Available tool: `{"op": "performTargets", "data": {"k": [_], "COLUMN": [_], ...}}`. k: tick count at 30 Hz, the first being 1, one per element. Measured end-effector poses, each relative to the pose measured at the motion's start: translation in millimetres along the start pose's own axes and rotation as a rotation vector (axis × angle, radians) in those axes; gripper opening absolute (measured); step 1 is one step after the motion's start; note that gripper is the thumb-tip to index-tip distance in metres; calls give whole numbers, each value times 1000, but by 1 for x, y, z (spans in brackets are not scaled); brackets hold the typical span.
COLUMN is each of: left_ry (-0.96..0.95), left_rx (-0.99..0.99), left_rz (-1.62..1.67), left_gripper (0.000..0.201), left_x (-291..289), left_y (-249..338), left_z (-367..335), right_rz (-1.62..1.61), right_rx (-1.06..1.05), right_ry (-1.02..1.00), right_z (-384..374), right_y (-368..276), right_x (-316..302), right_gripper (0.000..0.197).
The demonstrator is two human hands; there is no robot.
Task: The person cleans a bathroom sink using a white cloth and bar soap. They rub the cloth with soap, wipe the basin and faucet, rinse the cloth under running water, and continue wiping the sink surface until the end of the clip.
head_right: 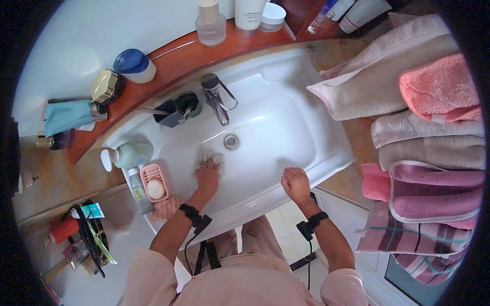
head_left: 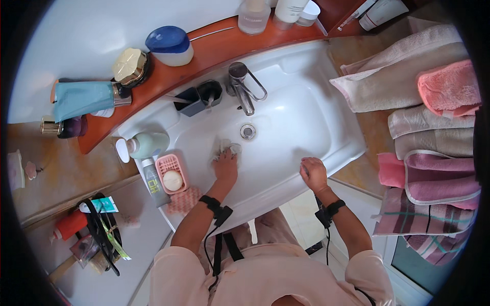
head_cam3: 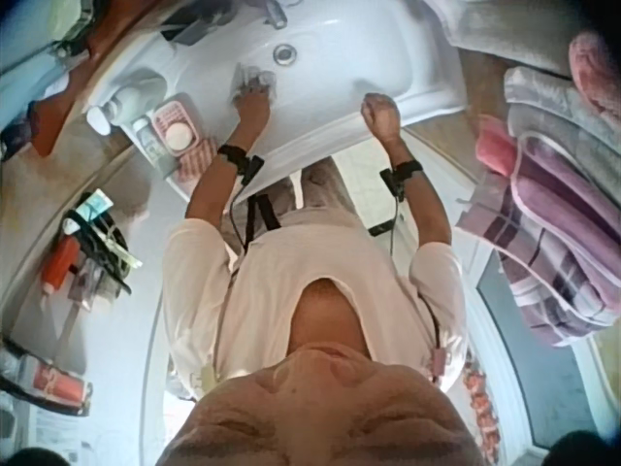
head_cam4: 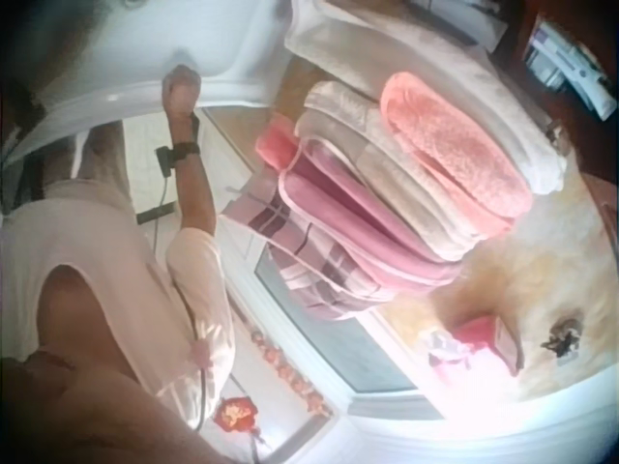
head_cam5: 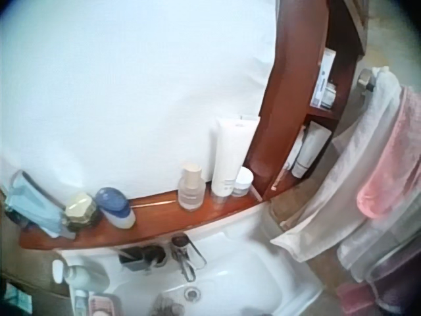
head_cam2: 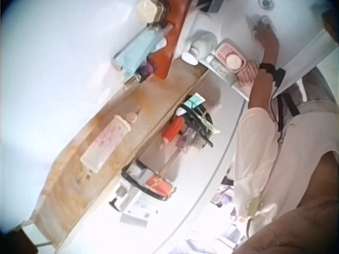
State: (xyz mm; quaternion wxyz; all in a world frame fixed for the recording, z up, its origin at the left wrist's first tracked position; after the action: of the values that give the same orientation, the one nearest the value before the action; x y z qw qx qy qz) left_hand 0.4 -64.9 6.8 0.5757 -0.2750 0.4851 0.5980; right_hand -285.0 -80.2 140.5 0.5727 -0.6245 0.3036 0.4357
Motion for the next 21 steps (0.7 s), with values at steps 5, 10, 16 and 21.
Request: {"op": "performTargets", "data": {"k": [5,10,16,21], "left_ry": [247,104,107,177], "left_rx": [-21,116,80,13], "left_rz": [19,-39,28,118], "left_gripper": [43,38,46,51], "left_x": [-6,3,-10,-24], "left_y": [22,39,-9,-25], "left_z": [-45,-68,-9,-37], "right_rz": [-14,0,-4,4], "right_rx": [-11,-3,-18,-19], "right_ry": [20,28,44,40], "right_z": [1,2,2,3], "right_y": [1,1,0,1], "right_x": [0,2,1,2], "right_gripper": [12,10,9,11]}}
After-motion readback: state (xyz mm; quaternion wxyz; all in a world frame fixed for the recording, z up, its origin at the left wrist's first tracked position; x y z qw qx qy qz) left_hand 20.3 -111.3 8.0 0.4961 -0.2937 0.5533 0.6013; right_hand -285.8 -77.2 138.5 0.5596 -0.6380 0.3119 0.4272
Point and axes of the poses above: each hand's wrist, its own z-axis away from the middle knuckle, its own x-axis out of the palm, y = z × x, the point moved 7 cm from there along -z, towards the middle knuckle, and after that the axes turned 11 degrees about x, right-handed, at the moved point
